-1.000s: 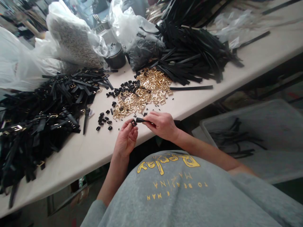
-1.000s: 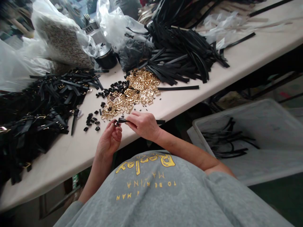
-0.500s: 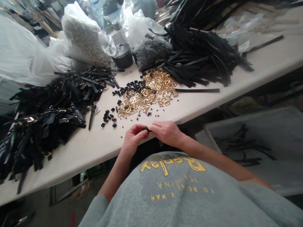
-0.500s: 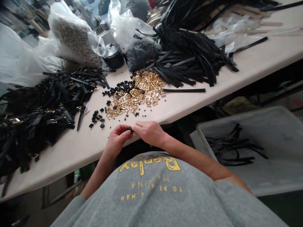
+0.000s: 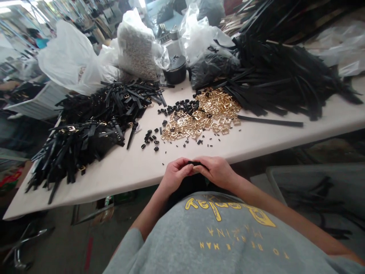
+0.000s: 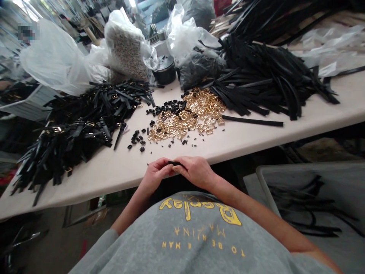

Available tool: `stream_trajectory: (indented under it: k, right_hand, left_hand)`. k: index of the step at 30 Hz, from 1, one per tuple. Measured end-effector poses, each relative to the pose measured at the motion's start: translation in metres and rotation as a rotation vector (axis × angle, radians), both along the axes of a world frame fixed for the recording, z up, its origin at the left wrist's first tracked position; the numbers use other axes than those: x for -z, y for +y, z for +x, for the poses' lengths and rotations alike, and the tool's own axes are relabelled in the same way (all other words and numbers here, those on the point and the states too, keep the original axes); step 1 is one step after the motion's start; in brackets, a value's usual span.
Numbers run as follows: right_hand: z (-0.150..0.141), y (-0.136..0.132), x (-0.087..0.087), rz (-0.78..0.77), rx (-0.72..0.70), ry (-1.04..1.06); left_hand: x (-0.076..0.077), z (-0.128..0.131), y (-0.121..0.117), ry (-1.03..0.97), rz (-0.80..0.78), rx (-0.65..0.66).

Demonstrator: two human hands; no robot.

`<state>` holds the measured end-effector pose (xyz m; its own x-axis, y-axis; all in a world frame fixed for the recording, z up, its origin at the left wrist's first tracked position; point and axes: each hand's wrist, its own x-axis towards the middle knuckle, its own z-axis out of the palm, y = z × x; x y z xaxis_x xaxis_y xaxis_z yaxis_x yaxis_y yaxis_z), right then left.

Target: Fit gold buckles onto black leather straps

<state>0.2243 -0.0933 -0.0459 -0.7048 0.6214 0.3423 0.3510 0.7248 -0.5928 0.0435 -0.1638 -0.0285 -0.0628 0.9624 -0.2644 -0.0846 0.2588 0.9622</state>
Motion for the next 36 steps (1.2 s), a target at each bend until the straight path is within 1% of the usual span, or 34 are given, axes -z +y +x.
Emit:
stream_trajectory:
  k: [3, 8, 10, 12, 14, 17, 19, 22, 24, 26, 29, 33, 36]
  right_hand:
    - [-0.002, 0.001, 0.000, -0.005, -0.036, -0.034]
    - [-0.005, 0.005, -0.005, -0.043, -0.068, -0.061]
    - [-0.005, 0.011, -0.006, -0.074, -0.053, -0.035]
    - [-0.004, 0.018, -0.007, -0.132, -0.003, 0.021]
    - [-0.003, 0.026, -0.006, -0.215, 0.060, 0.083]
    - [-0.001, 0.035, -0.003, -0.350, 0.128, 0.164]
    - [0.000, 0.037, 0.000, -0.412, 0.140, 0.198]
    - [0.001, 0.037, 0.002, -0.447, 0.129, 0.211]
    - [0.001, 0.036, 0.002, -0.463, 0.125, 0.213]
    - [0.001, 0.036, 0.003, -0.483, 0.122, 0.217]
    - [0.002, 0.036, 0.003, -0.484, 0.117, 0.227]
    - [0.003, 0.036, 0.004, -0.459, 0.110, 0.246]
    - [0.003, 0.036, 0.004, -0.464, 0.104, 0.259]
  left_hand:
    - [-0.002, -0.010, -0.002, 0.099, 0.036, -0.019]
    - [0.000, -0.029, -0.002, 0.190, 0.058, -0.032]
    - [0.002, -0.042, 0.003, 0.248, 0.070, -0.041]
    - [0.005, -0.058, 0.012, 0.358, 0.118, -0.082]
    - [0.006, -0.077, 0.026, 0.567, 0.196, -0.126]
    - [0.002, -0.100, 0.050, 0.994, 0.285, -0.135]
    - [-0.003, -0.109, 0.065, 1.241, 0.282, -0.077]
    - [-0.010, -0.114, 0.084, 1.452, 0.232, 0.088]
    - [-0.012, -0.113, 0.093, 1.508, 0.204, 0.171]
    - [-0.013, -0.113, 0.098, 1.528, 0.201, 0.203]
    - [-0.014, -0.116, 0.103, 1.488, 0.189, 0.201]
    - [-0.015, -0.120, 0.106, 1.349, 0.077, 0.165]
    - [-0.017, -0.121, 0.109, 1.300, 0.019, 0.136]
